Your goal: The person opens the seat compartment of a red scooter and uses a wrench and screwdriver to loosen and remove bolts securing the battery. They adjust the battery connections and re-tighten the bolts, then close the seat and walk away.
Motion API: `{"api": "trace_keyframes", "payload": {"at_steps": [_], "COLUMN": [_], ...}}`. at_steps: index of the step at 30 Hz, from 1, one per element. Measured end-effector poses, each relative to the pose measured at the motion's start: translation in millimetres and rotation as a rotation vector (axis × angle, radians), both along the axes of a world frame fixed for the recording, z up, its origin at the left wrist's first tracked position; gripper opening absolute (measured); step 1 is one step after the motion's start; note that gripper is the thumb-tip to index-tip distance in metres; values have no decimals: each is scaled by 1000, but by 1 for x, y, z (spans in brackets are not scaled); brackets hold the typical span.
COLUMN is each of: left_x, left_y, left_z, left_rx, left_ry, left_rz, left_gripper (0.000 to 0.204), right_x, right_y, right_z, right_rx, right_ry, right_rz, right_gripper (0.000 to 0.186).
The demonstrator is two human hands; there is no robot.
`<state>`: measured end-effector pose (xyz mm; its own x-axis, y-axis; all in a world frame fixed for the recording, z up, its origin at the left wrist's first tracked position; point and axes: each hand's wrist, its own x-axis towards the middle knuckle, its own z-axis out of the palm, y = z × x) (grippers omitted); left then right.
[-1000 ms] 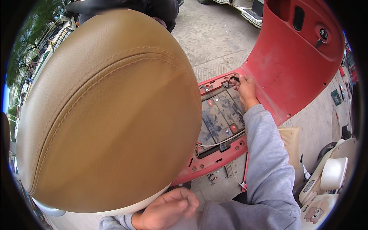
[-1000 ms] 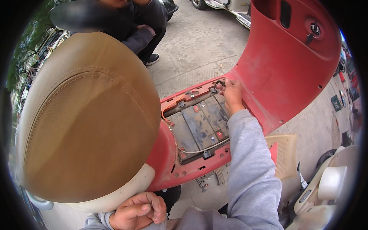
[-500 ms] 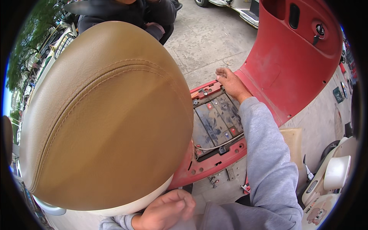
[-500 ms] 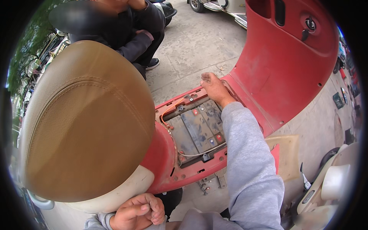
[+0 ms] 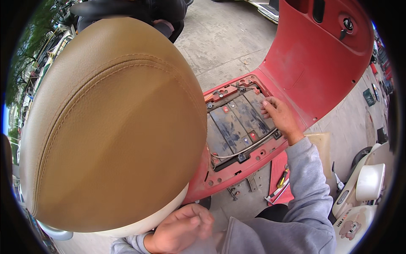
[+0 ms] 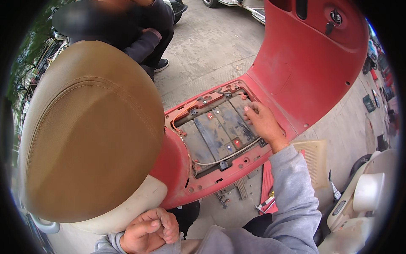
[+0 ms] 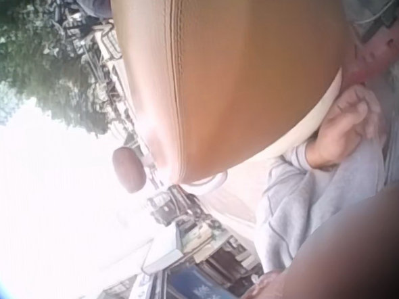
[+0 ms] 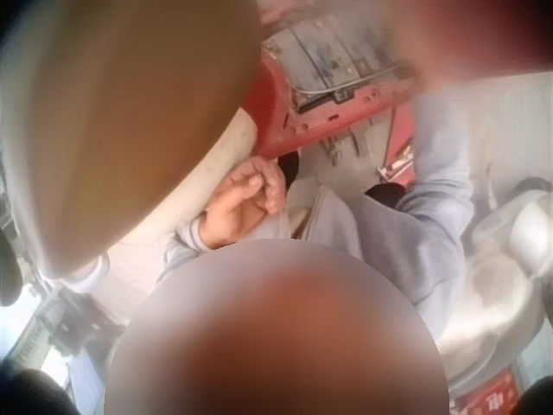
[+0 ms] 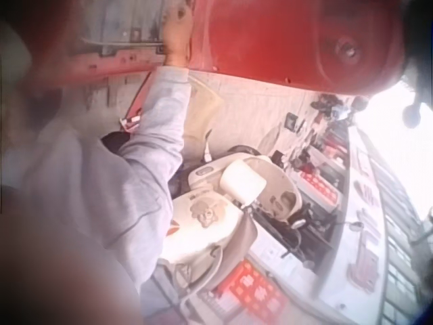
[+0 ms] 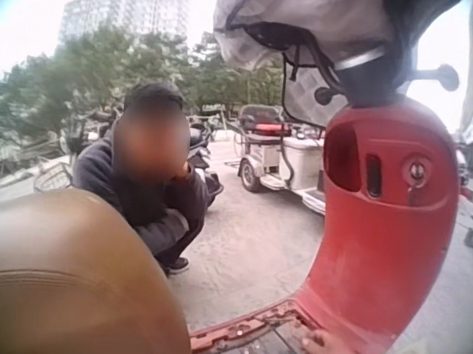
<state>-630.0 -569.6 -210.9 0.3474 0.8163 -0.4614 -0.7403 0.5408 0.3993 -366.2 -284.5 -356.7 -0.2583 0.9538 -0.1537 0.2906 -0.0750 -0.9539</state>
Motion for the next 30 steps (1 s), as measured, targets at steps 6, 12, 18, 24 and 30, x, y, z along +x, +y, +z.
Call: {"api": "trace_keyframes", "payload": {"at_steps": [6, 12, 18, 24, 30], "left_x": [5, 14, 15, 8, 3], "left_y": [2, 0, -2, -5, -7], "left_z": [2, 3, 4, -7, -11], "left_rx": [16, -33, -38, 22, 80], "left_ry": [-1, 45, 54, 9, 15], "left_rz": [7, -14, -19, -27, -39], "left_gripper": [18, 19, 18, 18, 18], "right_x": [21, 17, 24, 21, 13], "right_y": [-68, -72, -77, -85, -84], "right_z": [-30, -52, -41, -28, -18], "right_rx": [51, 617, 663, 660, 709], "right_ry": [1, -382, -387, -596, -674], "right_rz": [-417, -453, -305, 141, 229], "right_gripper": [21, 18, 21, 10, 20]}}
